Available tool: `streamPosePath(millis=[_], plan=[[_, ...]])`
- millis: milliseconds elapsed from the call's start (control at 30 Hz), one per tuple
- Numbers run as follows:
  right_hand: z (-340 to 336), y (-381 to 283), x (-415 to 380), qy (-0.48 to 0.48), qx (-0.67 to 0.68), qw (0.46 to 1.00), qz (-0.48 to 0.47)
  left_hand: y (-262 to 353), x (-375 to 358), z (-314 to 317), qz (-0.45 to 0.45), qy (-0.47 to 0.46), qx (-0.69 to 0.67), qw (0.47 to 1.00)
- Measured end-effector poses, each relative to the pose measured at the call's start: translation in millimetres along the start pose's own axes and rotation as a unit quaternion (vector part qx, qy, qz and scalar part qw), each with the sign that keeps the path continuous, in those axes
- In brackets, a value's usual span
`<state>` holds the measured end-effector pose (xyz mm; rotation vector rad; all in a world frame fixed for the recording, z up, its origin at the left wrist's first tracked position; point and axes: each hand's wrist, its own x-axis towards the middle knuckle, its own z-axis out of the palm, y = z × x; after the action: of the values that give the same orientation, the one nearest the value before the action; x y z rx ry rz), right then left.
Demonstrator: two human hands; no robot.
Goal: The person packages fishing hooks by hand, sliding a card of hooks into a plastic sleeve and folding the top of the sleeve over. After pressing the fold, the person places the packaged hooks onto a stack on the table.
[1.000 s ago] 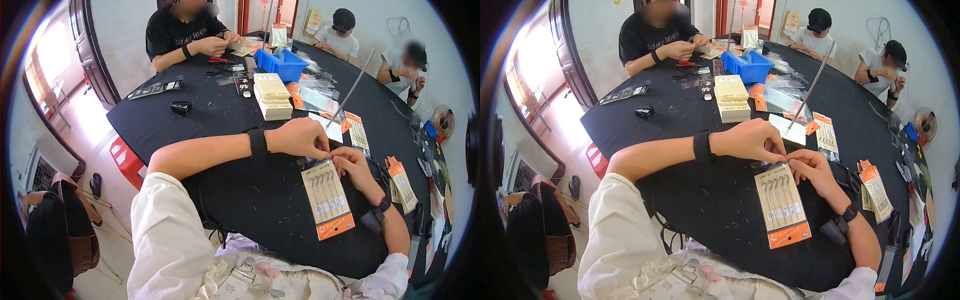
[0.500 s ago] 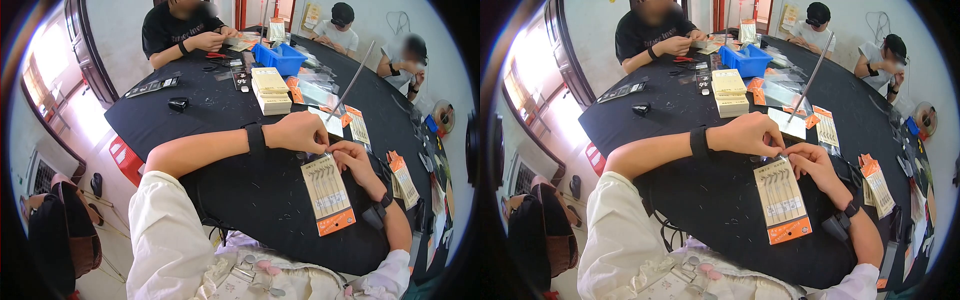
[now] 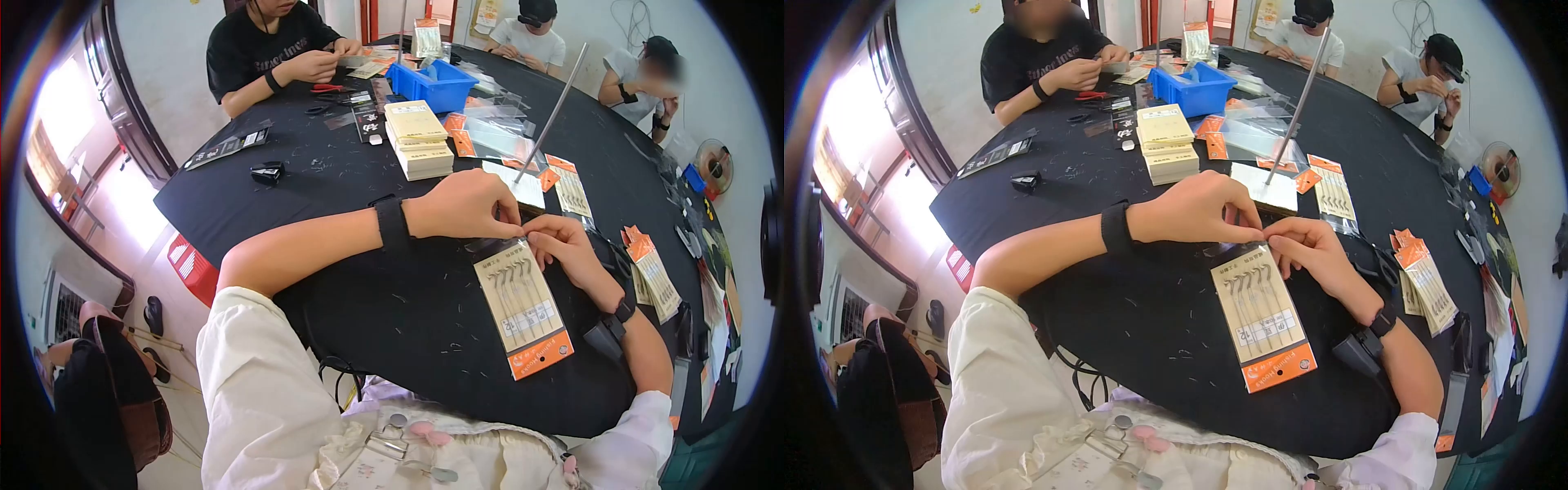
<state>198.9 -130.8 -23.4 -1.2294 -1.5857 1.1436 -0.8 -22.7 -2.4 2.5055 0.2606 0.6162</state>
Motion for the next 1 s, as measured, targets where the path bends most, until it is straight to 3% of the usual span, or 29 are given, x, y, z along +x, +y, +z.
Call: streamPosePath(millis=[1000], plan=[[0.1, -4.0, 0.2, -0.031, 0.035, 0.999, 0.0, 0.0, 2.1, 0.6, 0.019, 0.01, 0.027, 0.999]])
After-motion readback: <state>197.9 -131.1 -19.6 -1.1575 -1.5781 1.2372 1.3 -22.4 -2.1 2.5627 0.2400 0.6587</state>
